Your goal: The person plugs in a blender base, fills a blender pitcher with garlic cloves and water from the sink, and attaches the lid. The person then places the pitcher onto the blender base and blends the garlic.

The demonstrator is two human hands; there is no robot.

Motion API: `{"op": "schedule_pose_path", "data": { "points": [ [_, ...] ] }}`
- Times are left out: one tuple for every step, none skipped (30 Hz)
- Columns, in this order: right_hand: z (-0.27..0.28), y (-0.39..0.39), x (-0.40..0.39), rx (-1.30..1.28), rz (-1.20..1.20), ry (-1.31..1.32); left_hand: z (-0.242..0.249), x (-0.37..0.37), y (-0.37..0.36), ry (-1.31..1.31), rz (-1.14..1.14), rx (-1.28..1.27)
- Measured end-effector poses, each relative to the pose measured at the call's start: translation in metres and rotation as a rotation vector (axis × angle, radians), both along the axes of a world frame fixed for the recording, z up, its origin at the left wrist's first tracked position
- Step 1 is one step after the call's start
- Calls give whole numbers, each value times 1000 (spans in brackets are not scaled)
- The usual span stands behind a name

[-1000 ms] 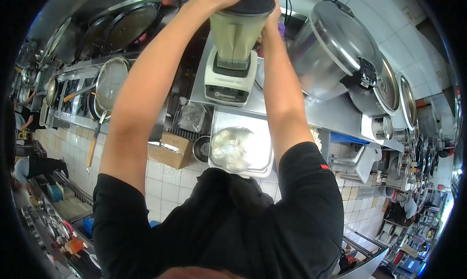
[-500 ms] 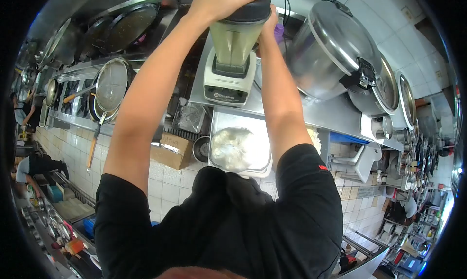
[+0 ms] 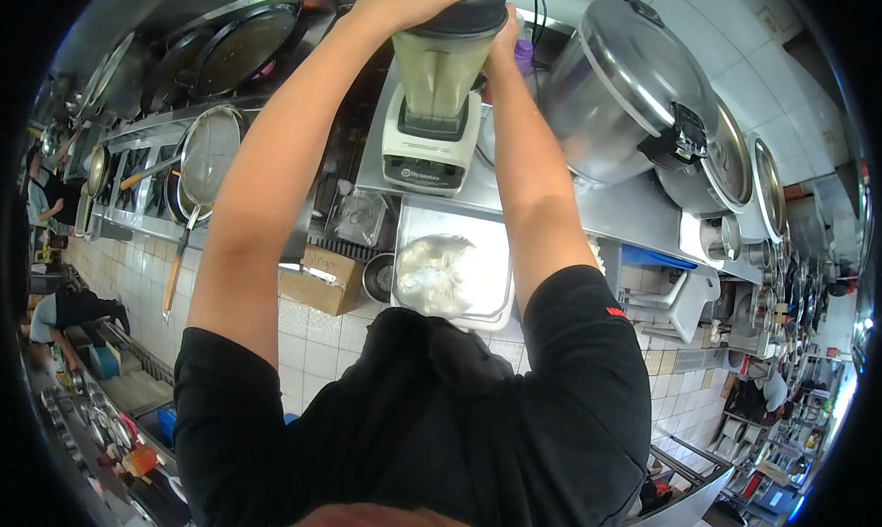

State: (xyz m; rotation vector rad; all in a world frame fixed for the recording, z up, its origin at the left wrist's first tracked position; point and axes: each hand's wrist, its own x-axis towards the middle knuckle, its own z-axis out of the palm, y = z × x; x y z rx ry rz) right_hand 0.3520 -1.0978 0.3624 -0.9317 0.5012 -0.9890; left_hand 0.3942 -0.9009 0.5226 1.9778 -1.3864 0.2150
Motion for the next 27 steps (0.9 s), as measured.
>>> {"op": "schedule_pose_path", "data": {
  "points": [
    [1,0,0,30,15,-12,1,0,1,1,4,17],
    [-1,-1,0,25,19,-23,3,-1,1,1,7,34],
    [-2,-2,1,20,24,-34,4,-2,2,2,11,51],
    [-1,1,1,15,29,-46,6,-3,4,6,3,43],
    [1,2,1,34,34,-69,7,-4,6,9,-5,35],
    [4,4,-1,53,39,-91,7,-5,8,13,-12,28],
    [6,8,-2,72,45,-113,7,-4,8,14,-5,31],
    [6,8,-1,62,47,-96,6,-4,6,14,1,33],
    [4,6,-1,52,48,-80,5,-3,5,14,7,37],
    [4,7,-1,42,49,-63,4,-2,4,18,6,36],
    [4,7,-2,67,53,-58,4,-2,3,23,5,34],
    [6,7,-2,93,57,-53,3,-2,3,27,4,33],
    [7,8,-3,118,60,-49,4,-2,3,26,7,38],
    [9,9,-4,109,50,-27,4,-2,3,25,10,44],
    [11,11,-5,101,40,-4,4,-2,4,24,13,50],
    [13,14,-7,93,30,19,4,-2,4,25,10,46],
    [18,18,-17,96,150,-74,3,-1,3,25,7,42],
    [25,24,-33,99,270,-167,3,-1,3,25,4,39],
    [25,23,-33,105,275,-193,3,-1,3,24,5,46],
    [24,22,-33,110,281,-219,4,-1,4,22,6,53],
    [15,12,-14,117,172,-178,5,-2,4,21,7,59],
    [8,6,-7,107,126,-150,5,-2,5,20,6,62],
    [3,1,0,98,80,-120,5,-2,5,19,5,65],
    [-3,-6,1,73,97,-103,5,-1,5,18,5,67],
    [-7,-11,2,48,115,-86,5,-1,4,19,1,63],
    [-12,-16,6,29,106,-110,4,0,3,21,-2,59],
    [-16,-22,9,10,97,-132,2,1,3,24,-4,55]
  ]
}}
